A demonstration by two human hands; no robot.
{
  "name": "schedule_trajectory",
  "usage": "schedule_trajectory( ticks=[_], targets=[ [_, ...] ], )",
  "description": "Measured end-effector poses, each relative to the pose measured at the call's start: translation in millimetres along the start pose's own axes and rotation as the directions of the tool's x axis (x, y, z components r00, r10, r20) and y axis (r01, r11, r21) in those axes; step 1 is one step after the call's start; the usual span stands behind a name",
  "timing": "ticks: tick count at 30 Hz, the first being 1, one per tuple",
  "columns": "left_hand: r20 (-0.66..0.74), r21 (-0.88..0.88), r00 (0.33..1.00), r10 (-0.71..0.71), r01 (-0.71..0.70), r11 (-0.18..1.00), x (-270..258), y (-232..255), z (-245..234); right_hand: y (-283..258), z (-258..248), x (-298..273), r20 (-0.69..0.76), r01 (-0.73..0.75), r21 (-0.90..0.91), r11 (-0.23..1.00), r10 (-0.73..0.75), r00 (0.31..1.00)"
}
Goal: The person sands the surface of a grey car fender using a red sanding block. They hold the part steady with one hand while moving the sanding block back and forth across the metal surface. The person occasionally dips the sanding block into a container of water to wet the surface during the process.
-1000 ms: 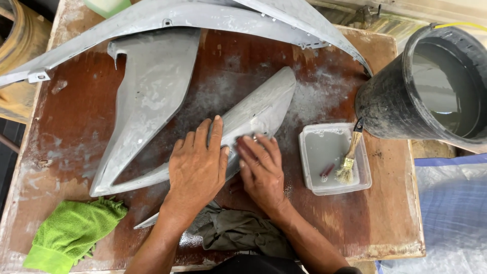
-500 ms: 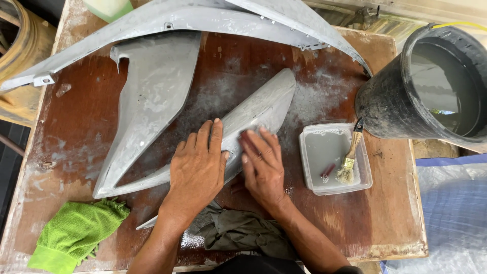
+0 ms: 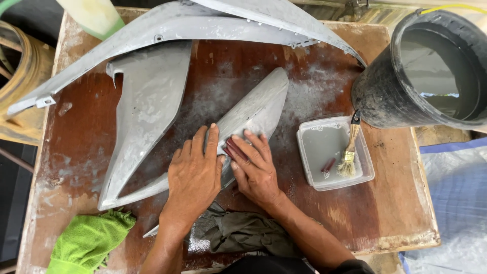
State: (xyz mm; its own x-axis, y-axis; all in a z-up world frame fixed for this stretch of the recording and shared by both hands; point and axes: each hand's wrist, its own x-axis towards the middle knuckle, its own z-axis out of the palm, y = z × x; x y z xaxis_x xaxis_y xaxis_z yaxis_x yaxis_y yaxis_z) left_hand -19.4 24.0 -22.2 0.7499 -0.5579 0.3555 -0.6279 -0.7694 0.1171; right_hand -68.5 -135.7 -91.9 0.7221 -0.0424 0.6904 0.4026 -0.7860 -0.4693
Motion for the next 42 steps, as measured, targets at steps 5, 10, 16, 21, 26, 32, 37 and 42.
schedule_trajectory(
  ticks=[5, 10, 16, 21, 26, 32, 37, 42],
  targets=[
    [0.043, -0.007, 0.999, 0.003, -0.003, 1.000, 0.1, 1.3, -3.6, 13.3, -2.8, 3.6, -0.043, -0.064, -0.022, 0.998, 0.063, 0.997],
    [0.025, -0.011, 1.000, 0.018, -0.018, 1.000, 0.0, 0.0, -2.6, 7.9, 8.3, -3.0, -0.022, 0.001, 0.084, 0.996, 0.001, 1.000],
    [0.022, -0.060, 1.000, 0.014, -0.012, 0.998, 4.4, 6.0, -13.6, 3.1, -9.8, 10.2, 0.009, -0.179, -0.010, 0.984, 0.179, 0.984],
    [0.051, -0.035, 0.999, 0.004, -0.002, 0.999, 3.9, 6.0, -13.1, -8.4, -13.2, 12.1, 0.124, 0.004, 0.045, 0.999, -0.009, 0.992],
    [0.057, -0.035, 0.998, 0.001, 0.001, 0.999, 6.3, 8.8, -17.3, 5.2, -8.7, 13.1, 0.032, -0.161, -0.005, 0.987, 0.161, 0.986],
    [0.046, -0.033, 0.999, 0.004, -0.003, 0.999, 5.3, 9.3, -16.3, -1.5, -9.3, 11.5, 0.058, -0.078, 0.052, 0.996, 0.075, 0.996],
    [0.067, -0.017, 0.998, -0.001, 0.002, 1.000, 4.8, 7.1, -12.5, 15.1, 2.0, 3.7, 0.069, -0.054, -0.006, 0.999, 0.054, 0.996],
    [0.021, -0.049, 1.000, 0.018, -0.017, 0.999, 6.1, 9.6, -16.0, 24.4, -15.6, 20.3, -0.084, -0.261, 0.229, 0.938, 0.286, 0.955]
  ],
)
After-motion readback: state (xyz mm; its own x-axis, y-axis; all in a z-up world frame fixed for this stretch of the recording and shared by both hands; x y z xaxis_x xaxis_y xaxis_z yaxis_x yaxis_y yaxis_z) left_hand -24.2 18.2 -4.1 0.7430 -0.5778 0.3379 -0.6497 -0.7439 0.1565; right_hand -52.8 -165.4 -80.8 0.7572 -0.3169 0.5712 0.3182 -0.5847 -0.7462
